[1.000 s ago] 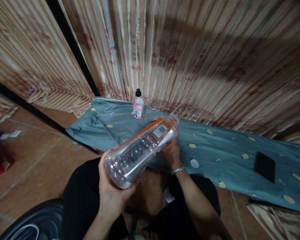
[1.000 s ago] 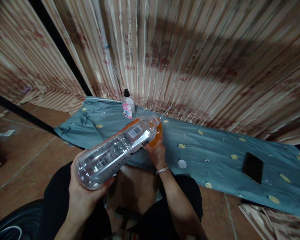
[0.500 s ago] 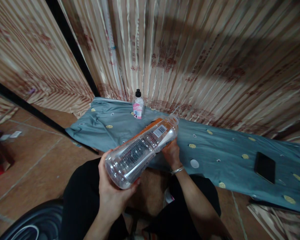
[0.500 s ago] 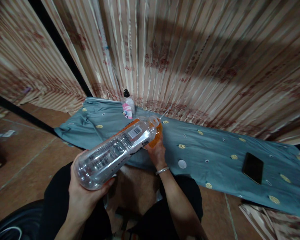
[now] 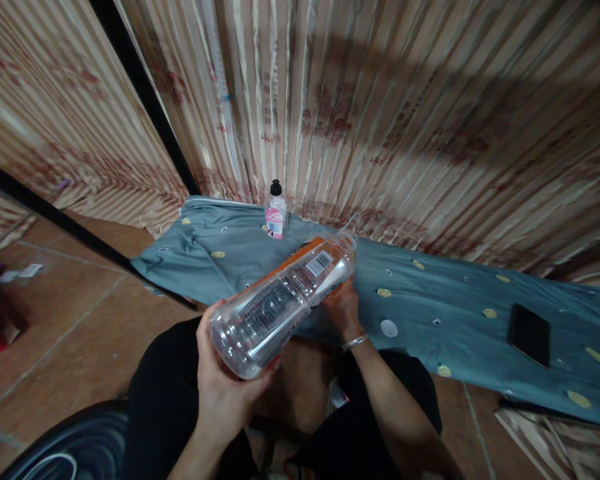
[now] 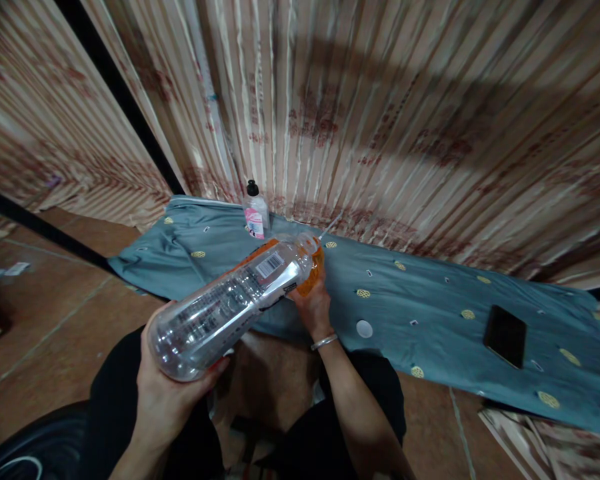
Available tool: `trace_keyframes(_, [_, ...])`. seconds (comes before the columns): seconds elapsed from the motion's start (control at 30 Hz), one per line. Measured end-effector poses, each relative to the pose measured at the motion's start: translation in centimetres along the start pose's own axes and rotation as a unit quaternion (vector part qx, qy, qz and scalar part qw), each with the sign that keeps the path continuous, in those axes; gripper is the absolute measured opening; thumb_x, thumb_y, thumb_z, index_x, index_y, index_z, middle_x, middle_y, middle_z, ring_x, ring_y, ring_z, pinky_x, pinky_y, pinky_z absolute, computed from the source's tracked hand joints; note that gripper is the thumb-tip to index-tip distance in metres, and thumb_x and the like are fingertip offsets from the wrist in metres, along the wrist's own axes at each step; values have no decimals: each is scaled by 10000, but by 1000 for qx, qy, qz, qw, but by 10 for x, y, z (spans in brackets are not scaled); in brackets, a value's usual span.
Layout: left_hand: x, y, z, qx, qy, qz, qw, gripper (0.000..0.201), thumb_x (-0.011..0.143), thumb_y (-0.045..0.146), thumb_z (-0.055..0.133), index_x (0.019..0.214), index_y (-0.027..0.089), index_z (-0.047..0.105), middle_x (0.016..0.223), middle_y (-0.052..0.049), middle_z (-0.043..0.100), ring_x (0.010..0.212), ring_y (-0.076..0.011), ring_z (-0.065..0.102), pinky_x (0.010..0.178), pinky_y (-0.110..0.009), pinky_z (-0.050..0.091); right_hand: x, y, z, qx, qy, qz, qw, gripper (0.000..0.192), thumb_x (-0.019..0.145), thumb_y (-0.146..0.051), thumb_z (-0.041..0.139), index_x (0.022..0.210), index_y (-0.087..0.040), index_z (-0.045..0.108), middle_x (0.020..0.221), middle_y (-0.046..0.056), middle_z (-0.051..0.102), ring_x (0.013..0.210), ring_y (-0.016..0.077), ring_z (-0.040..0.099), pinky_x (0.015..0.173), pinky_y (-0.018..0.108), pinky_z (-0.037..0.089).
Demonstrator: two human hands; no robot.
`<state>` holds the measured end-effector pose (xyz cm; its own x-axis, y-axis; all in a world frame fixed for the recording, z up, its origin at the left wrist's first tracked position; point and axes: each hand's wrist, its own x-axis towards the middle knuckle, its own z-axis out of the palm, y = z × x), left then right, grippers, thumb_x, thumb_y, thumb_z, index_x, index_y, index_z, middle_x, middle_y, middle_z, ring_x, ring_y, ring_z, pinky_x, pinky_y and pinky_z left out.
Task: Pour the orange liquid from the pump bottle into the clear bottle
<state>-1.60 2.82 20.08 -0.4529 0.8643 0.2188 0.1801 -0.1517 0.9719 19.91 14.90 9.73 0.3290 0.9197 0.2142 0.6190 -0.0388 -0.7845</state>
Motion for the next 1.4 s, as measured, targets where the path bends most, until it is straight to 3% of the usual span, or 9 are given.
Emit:
trace_keyframes(0.2, [1,1,0,12,7,2,1000,1001,518,392,1006,1405,231,570,1396,-110,614,1233,-324,686,1020,-412,602,0,-2,-1,-7,-5,15,1000,927,832,-369,747,1608,-25,375,1202,248,798,1094,371,798,939,522,670])
trace_keyframes(0.4, [0,1,-1,6,-2,-8,1000,1002,530,370,995,1422,234,557,1396,-106,618,1246,-318,682,1022,-402,600,0,0,1,-4,-3,4,1000,890,864,-372,732,1610,-39,380,1280,262,768,1126,342,790,909,449,683])
trace_keyframes(0.57, [1,0,-1,5,-2,2,1000,985,533,341,988,1416,232,567,1390,-104,619,1230,-309,690,1000,-389,611,0,2,1,-11,-10,18,1000,931,834,-365,757,1625,-77,358,1243,226,792,1115,354,794,922,483,675])
trace_keyframes(0.93, [1,-2,-2,19,-4,13,1000,974,560,368,969,1428,225,551,1402,-110,610,1234,-308,687,1014,-399,603,0,2,3,-27,9,-7,1000,847,875,-391,686,1569,13,418,1163,249,805,1040,343,810,843,427,681])
trace_keyframes(1.4, [3,-11,-1,21,-4,39,999,981,558,423,986,1427,234,573,1374,-107,635,1219,-306,697,1001,-400,616,-1,-4,-2,-6,-14,14,1000,943,856,-394,725,1637,-56,320,1279,235,775,1147,344,785,966,485,664])
